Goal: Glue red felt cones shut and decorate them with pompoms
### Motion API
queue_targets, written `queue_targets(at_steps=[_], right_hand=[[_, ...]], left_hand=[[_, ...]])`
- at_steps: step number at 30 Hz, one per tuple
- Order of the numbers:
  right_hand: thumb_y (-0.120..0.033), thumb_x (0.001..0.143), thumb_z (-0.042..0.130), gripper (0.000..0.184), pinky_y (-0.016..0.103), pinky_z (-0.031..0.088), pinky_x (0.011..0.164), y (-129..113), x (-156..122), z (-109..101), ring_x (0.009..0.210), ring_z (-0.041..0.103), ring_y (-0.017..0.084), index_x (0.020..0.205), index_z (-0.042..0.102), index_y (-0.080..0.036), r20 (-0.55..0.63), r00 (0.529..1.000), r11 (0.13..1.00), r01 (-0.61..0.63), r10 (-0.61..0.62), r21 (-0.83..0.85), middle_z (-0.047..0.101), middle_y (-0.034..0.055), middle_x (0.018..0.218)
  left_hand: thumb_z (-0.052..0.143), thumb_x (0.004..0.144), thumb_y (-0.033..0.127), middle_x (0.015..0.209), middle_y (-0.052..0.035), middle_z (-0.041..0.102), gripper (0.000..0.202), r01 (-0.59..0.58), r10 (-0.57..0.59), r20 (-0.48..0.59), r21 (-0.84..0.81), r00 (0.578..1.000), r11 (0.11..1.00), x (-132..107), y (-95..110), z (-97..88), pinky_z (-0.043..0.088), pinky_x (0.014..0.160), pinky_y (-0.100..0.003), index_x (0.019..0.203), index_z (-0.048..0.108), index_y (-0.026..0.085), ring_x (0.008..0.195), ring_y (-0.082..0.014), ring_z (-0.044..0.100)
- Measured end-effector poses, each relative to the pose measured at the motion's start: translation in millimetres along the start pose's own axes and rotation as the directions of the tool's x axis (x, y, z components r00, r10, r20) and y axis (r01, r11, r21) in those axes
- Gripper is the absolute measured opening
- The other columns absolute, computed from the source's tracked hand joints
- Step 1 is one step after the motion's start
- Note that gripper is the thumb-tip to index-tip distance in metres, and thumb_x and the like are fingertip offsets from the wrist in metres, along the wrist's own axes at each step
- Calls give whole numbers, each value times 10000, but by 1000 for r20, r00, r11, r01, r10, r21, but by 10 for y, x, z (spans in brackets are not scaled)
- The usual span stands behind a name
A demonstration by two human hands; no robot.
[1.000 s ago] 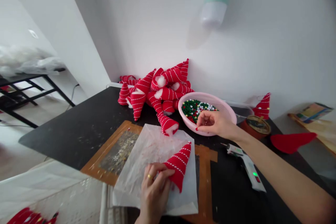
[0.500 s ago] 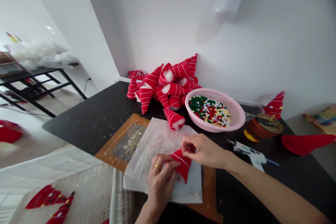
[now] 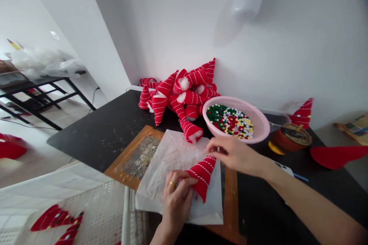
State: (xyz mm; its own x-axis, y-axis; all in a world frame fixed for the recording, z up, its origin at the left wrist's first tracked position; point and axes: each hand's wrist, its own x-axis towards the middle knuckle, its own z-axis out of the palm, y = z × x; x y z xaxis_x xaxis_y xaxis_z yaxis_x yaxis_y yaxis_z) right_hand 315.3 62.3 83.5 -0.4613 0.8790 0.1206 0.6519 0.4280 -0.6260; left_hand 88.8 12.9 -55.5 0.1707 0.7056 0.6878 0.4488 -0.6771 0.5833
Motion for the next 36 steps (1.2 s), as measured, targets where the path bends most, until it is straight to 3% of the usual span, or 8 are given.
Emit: queue_targets(at_steps=[4, 7, 10, 14, 21, 26, 31, 36], right_hand=[[-341, 907, 634, 141, 299, 507, 721, 476, 14, -630, 792, 678, 197, 920, 708, -222, -265, 945, 973, -219, 193, -71, 754, 37, 936], [-317, 908, 590, 168, 297, 538, 723, 1028, 21, -996, 808, 708, 210, 937, 701, -193, -247, 907, 907, -387, 342, -168, 769, 63, 919], [-234, 868, 616, 131, 315, 549, 677, 1468, 17, -1165, 753, 720, 237, 862, 730, -170, -203, 884, 850, -462, 421, -252, 776, 84, 824], [-156, 766, 762, 91, 345, 553, 708, 1678, 55, -1127, 777, 721, 271, 695, 739, -209, -106, 867, 776, -485, 487, -404, 774, 93, 793], [-330, 987, 652, 165, 359, 584, 816, 1670, 152, -842, 898, 691, 184, 1014, 699, -174, -22, 810, 647, -485, 587, -589, 717, 59, 1047], [-310, 973, 669, 153, 365, 579, 810, 1547, 206, -899, 892, 688, 191, 1013, 699, -166, -42, 844, 682, -461, 535, -567, 715, 64, 1042], [-210, 904, 633, 114, 330, 506, 820, 950, 177, -799, 859, 687, 225, 866, 734, -175, -152, 928, 816, -371, 339, -444, 757, 69, 914], [-213, 853, 659, 104, 262, 480, 663, 271, 10, -106, 741, 657, 170, 843, 762, -220, -68, 996, 997, -55, 58, 49, 740, 10, 839]], left_hand=[[554, 914, 50, 903, -47, 636, 242, -3, 3, -7, 18, 1000, 1000, 16, 9, -6, 518, 766, -316, 906, 714, 232, 857, -181, 602], [555, 913, 66, 892, -43, 643, 238, -1, 1, -13, 25, 1000, 1000, 21, 3, -9, 528, 756, -305, 893, 720, 236, 842, -179, 614], [560, 909, 76, 900, -40, 648, 232, -15, 15, -13, 27, 1000, 1000, 20, -22, -14, 533, 767, -299, 900, 726, 239, 847, -176, 626], [566, 906, 92, 913, -43, 657, 220, -45, 45, 9, 36, 999, 998, 23, -69, -21, 537, 753, -285, 927, 725, 243, 849, -175, 634], [572, 898, 82, 908, -38, 653, 219, -52, 52, 3, 53, 999, 997, 44, -63, -22, 537, 750, -279, 917, 723, 240, 836, -170, 634], [554, 902, 62, 903, -36, 646, 244, -24, 24, 0, 61, 1000, 998, 37, -9, -19, 530, 758, -291, 905, 719, 241, 845, -175, 623], [542, 903, 55, 895, -37, 642, 248, 1, -1, 2, 53, 1000, 999, 10, -6, -3, 524, 758, -300, 903, 714, 235, 847, -178, 614], [566, 903, 69, 903, -42, 642, 219, 12, -13, 8, 39, 1000, 999, 11, 9, -10, 527, 757, -301, 910, 712, 233, 853, -181, 614]])
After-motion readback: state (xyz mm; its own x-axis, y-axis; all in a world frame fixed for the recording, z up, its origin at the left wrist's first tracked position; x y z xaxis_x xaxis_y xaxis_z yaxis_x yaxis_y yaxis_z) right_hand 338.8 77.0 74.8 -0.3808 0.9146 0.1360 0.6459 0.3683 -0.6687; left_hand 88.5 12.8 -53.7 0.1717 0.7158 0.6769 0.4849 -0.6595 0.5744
